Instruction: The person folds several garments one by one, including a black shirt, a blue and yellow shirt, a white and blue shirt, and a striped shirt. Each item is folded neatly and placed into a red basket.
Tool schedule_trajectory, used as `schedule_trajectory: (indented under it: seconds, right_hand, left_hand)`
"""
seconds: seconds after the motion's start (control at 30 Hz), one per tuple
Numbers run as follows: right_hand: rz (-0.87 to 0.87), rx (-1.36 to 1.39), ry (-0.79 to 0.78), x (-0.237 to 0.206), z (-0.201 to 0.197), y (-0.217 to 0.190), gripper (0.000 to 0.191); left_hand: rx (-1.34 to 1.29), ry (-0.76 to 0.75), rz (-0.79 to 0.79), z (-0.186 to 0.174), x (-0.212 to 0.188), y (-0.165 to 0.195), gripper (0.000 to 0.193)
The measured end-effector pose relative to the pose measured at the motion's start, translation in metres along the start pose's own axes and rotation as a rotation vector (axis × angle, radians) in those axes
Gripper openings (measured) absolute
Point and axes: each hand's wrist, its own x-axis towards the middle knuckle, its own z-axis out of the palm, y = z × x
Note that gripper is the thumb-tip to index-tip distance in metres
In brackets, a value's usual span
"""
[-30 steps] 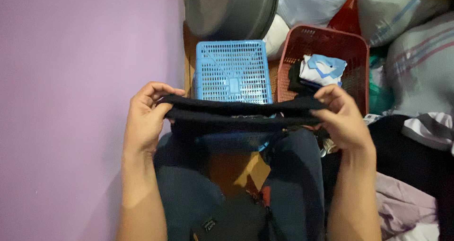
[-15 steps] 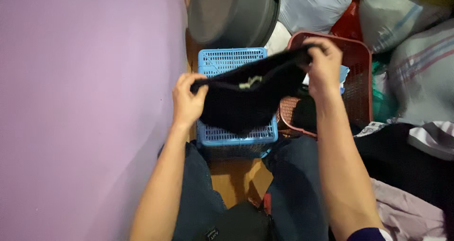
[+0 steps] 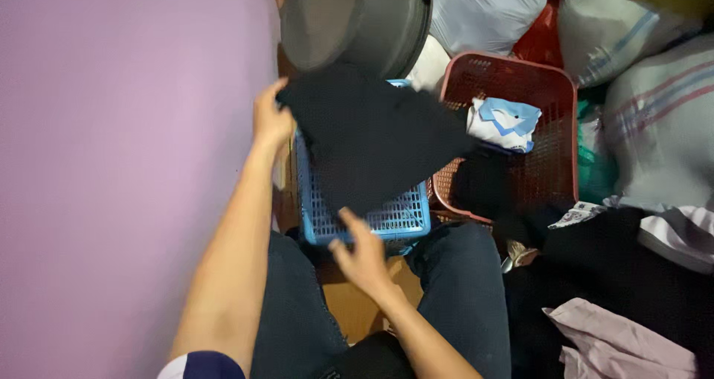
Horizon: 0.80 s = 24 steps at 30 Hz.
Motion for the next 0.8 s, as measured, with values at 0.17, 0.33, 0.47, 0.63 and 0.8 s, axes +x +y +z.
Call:
schedule_trajectory:
  seconds: [0.17, 0.33, 0.47, 0.63, 0.8]
  right_hand:
    - [0.435, 0.006, -0.546, -0.006, 0.015, 0.059, 0.049]
    - [0.255, -0.366, 0.057, 0.027, -0.023, 0.143, 0.03]
    - [0.333, -0.525, 0.199, 0.056, -0.057, 0.186, 0.057]
    - [0.474, -0.423, 0.041, 0.077, -0.072, 0.205, 0.043]
    - [0.63, -0.435, -0.15, 0.069, -0.078, 0.208, 0.042]
  left_hand:
    - [0.122, 0.093, -0.204, 0.015, -0.1, -0.056, 0.043]
    - [0.219, -0.074, -0.147, 0.034, -0.187, -0.048, 0.039]
    - [0.325, -0.124, -0.011, 0.038, -0.195, -0.042, 0.065]
    - [0.15, 0.131, -0.261, 0.049, -0.158, -0.056, 0.082]
    - [0.138, 0.051, -0.664, 0.053, -0.106, -0.063, 0.072]
